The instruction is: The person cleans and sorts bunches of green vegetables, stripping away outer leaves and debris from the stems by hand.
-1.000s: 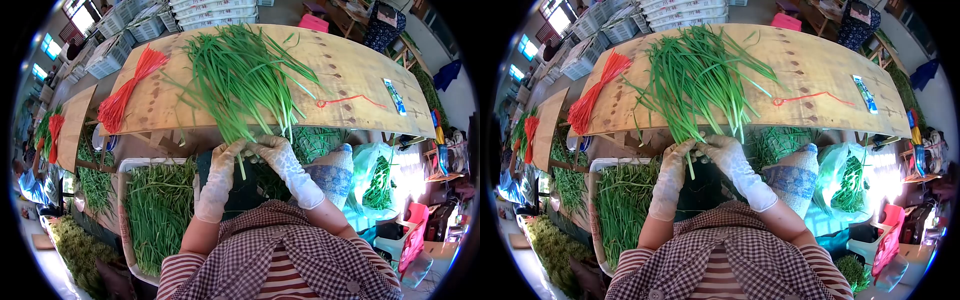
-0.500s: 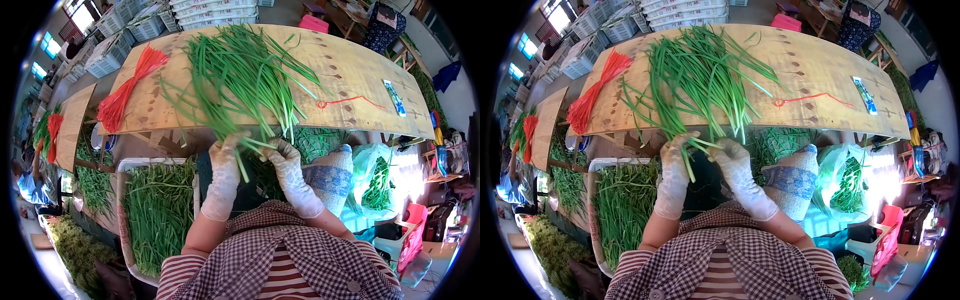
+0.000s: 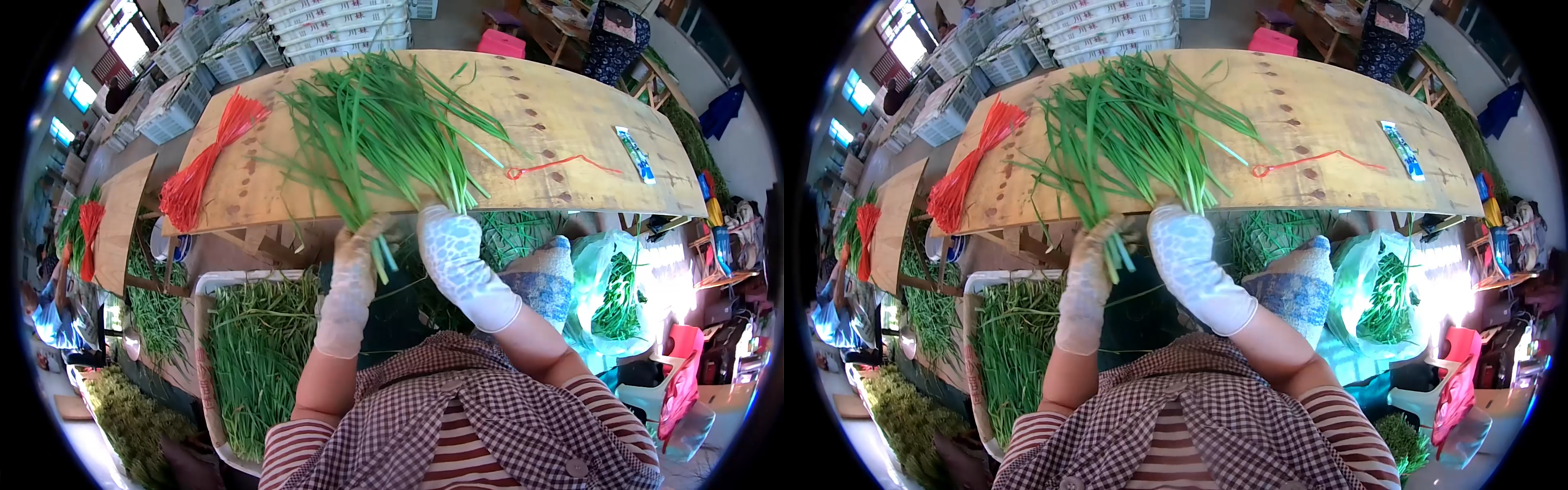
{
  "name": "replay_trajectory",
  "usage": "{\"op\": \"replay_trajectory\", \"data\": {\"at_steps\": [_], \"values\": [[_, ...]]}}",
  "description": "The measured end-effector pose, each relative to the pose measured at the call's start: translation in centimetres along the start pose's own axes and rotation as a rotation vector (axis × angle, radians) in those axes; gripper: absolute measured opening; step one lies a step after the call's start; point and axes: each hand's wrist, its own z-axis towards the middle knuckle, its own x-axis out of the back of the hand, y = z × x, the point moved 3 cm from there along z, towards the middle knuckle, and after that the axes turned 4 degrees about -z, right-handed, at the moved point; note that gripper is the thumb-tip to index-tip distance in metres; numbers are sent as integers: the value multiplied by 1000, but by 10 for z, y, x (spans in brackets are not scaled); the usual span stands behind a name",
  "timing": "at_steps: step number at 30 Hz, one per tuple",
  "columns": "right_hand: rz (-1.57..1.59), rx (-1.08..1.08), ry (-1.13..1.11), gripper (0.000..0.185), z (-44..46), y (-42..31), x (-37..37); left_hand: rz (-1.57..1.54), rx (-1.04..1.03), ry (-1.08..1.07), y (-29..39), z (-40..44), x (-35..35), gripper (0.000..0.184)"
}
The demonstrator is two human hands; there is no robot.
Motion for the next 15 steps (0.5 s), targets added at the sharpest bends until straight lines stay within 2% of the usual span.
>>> {"op": "replay_trajectory", "data": {"at_steps": [1,2,4,5,6,7,8,10,11,12,14,15], "values": [[49,68,86,9,-5,0,7,-15,6,-6,-5,0,-4,22],[341,130,5,14,-11,0,8,-32,15,-9,-10,0,-8,24],[629,216,-92,27,-21,-3,21,-60,68,-47,-19,8,-7,23],[912,269,-116,36,-27,14,35,-73,108,-92,-16,8,-3,22],[993,361,-244,35,-24,33,45,-86,148,-140,-14,8,-1,22],[897,253,-141,34,-18,55,42,-46,159,-114,-12,7,1,23],[799,148,-39,34,-9,74,39,-80,161,-194,-8,4,1,22],[468,-287,-13,28,20,109,23,-141,173,-355,0,-7,0,21],[340,-282,-5,25,33,118,6,-65,139,-284,7,-15,-11,22],[214,-273,6,22,40,123,-16,-120,115,-279,4,-16,-15,22],[250,-155,57,21,43,127,-53,-225,48,-276,3,-13,-20,23],[266,-94,95,21,51,127,-60,-166,79,-242,1,-7,-15,26]]}}
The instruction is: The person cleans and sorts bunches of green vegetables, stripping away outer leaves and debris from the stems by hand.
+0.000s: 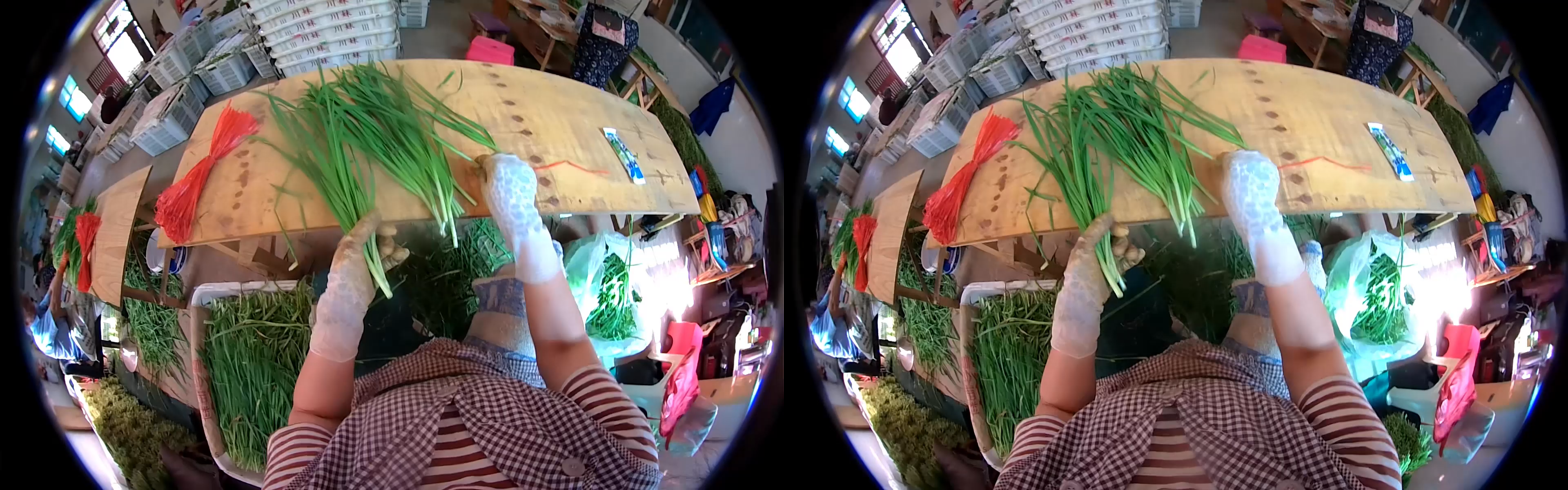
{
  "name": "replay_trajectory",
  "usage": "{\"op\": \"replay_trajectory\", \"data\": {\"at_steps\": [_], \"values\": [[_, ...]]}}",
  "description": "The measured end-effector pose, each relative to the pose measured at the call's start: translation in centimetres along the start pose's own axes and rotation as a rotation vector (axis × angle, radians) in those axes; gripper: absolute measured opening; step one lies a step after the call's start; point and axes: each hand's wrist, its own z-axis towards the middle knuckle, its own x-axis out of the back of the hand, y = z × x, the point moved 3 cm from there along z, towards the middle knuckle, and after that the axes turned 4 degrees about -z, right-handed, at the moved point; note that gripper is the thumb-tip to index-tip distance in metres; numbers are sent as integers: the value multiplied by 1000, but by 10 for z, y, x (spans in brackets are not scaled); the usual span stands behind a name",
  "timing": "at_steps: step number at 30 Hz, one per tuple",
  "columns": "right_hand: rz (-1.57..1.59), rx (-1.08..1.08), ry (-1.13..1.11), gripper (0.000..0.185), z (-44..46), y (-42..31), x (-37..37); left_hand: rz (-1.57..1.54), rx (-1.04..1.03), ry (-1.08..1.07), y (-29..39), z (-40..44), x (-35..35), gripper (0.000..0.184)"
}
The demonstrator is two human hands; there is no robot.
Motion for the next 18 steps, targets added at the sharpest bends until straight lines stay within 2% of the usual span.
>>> {"op": "replay_trajectory", "data": {"at_steps": [3,5,7,9,10,11,12,13,17,18], "values": [[236,-147,48,20,-15,-28,67,74,17,12,-8,5,5,30],[345,-221,-161,21,-33,-43,83,82,2,0,-13,11,10,33],[227,-20,-82,22,-56,-73,81,58,-27,-6,-13,8,-5,29],[328,222,-92,23,-70,-98,72,57,-78,22,-14,10,-13,21],[447,178,-56,22,-72,-98,76,92,-96,31,-17,17,-6,20],[417,101,-1,22,-68,-93,81,123,-118,41,-17,21,-3,19],[386,28,53,22,-61,-86,84,94,-86,156,-10,13,-13,16],[356,-46,104,23,-55,-81,85,56,-67,139,-10,14,-11,15],[100,15,-30,20,-40,-76,32,-1,-2,63,-14,15,-5,12],[344,3,171,20,-36,-72,47,13,-3,69,-12,15,-7,13]]}}
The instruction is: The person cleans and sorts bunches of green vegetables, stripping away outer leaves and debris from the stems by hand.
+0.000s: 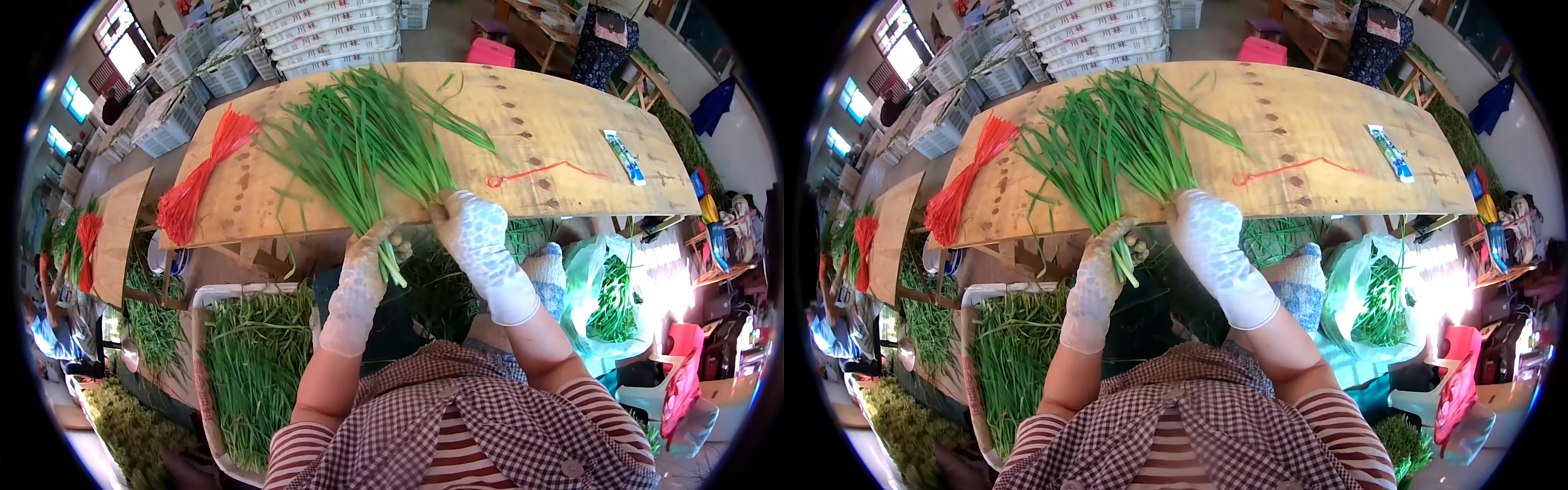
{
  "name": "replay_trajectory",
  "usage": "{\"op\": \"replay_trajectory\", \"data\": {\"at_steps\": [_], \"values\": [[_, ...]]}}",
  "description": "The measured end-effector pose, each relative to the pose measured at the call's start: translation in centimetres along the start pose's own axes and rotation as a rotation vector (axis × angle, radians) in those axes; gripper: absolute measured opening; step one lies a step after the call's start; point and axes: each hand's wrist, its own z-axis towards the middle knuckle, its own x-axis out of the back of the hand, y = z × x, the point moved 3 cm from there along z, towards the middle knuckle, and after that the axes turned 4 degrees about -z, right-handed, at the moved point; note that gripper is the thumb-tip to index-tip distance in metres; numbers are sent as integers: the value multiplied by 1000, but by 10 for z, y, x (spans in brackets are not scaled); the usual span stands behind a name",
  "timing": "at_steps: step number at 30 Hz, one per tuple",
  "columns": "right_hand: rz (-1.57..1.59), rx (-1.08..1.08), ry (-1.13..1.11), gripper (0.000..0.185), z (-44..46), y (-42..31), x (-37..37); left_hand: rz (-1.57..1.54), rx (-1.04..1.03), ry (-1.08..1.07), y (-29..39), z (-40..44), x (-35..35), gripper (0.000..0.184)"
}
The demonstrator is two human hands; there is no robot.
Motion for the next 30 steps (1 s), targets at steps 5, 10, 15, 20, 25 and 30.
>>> {"op": "replay_trajectory", "data": {"at_steps": [5,10,15,20,25,30], "values": [[514,-135,-195,10,-27,-5,60,-7,-5,16,7,6,16,15],[-45,314,-1219,21,-113,15,33,19,-19,-10,18,2,23,16],[129,-97,-182,24,-35,17,63,65,-37,-4,12,1,15,17],[22,-105,-148,29,2,7,2,195,-152,87,-5,14,7,21],[167,78,-198,35,14,1,-1,214,-131,70,3,6,7,21],[-63,-254,-307,29,23,27,-15,293,-152,105,13,-5,21,29]]}}
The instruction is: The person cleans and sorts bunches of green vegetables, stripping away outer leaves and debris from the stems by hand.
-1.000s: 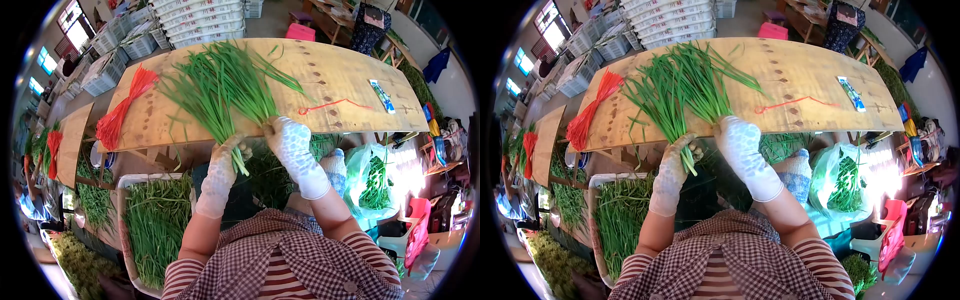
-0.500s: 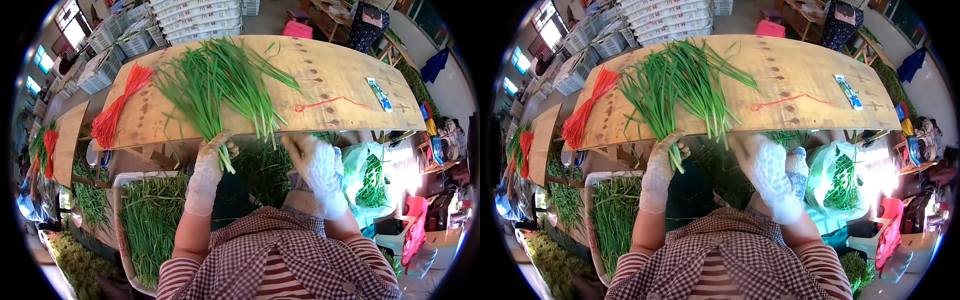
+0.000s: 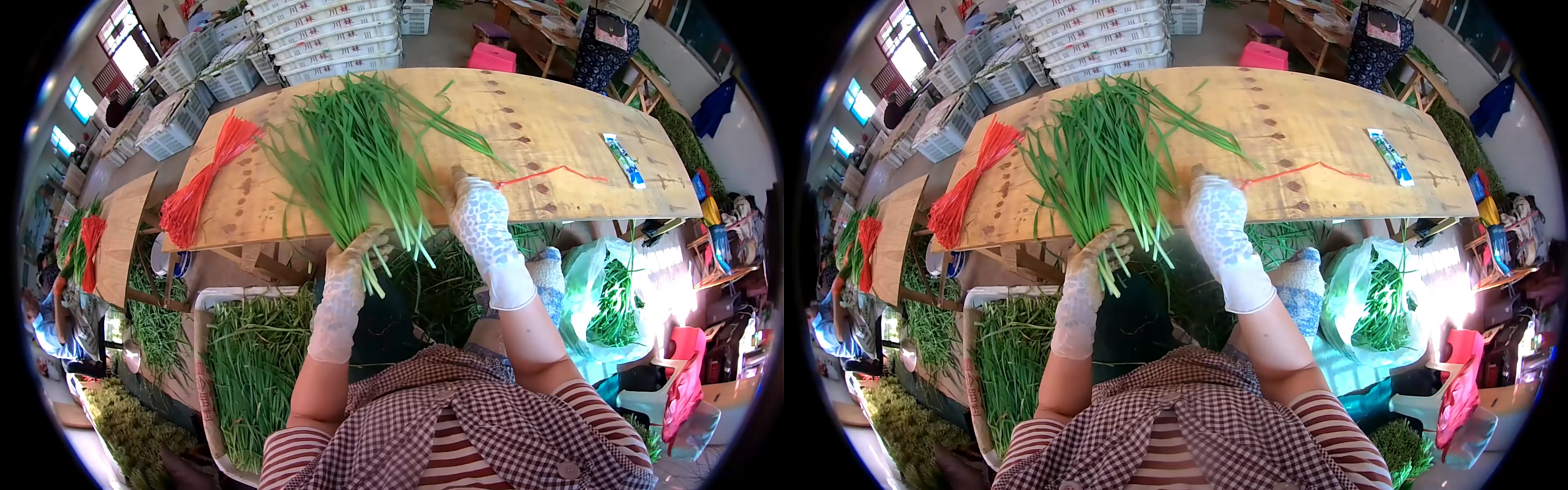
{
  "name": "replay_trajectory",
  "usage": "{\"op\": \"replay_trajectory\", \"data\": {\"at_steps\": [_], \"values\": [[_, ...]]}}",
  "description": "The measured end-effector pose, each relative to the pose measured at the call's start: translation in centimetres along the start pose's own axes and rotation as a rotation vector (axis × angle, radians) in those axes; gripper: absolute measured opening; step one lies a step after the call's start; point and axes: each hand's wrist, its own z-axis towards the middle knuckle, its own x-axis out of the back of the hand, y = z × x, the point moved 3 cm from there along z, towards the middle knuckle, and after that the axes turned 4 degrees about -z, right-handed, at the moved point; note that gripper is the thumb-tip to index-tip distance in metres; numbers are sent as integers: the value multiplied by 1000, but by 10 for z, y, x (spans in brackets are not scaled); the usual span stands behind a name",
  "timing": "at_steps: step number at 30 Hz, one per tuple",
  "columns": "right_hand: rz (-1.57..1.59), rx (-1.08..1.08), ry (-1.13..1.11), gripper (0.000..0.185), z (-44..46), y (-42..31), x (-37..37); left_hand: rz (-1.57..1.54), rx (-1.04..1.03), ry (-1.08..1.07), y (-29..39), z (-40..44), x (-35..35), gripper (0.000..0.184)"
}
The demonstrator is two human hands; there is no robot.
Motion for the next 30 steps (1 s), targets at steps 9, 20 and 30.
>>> {"op": "replay_trajectory", "data": {"at_steps": [9,20,30], "values": [[514,477,-143,29,-34,-48,2,-311,75,-57,8,1,-18,23],[-499,-75,-96,19,121,80,-5,-267,84,-126,2,-6,-13,32],[628,426,-73,20,-38,-37,-3,-410,225,-245,-20,-3,-17,27]]}}
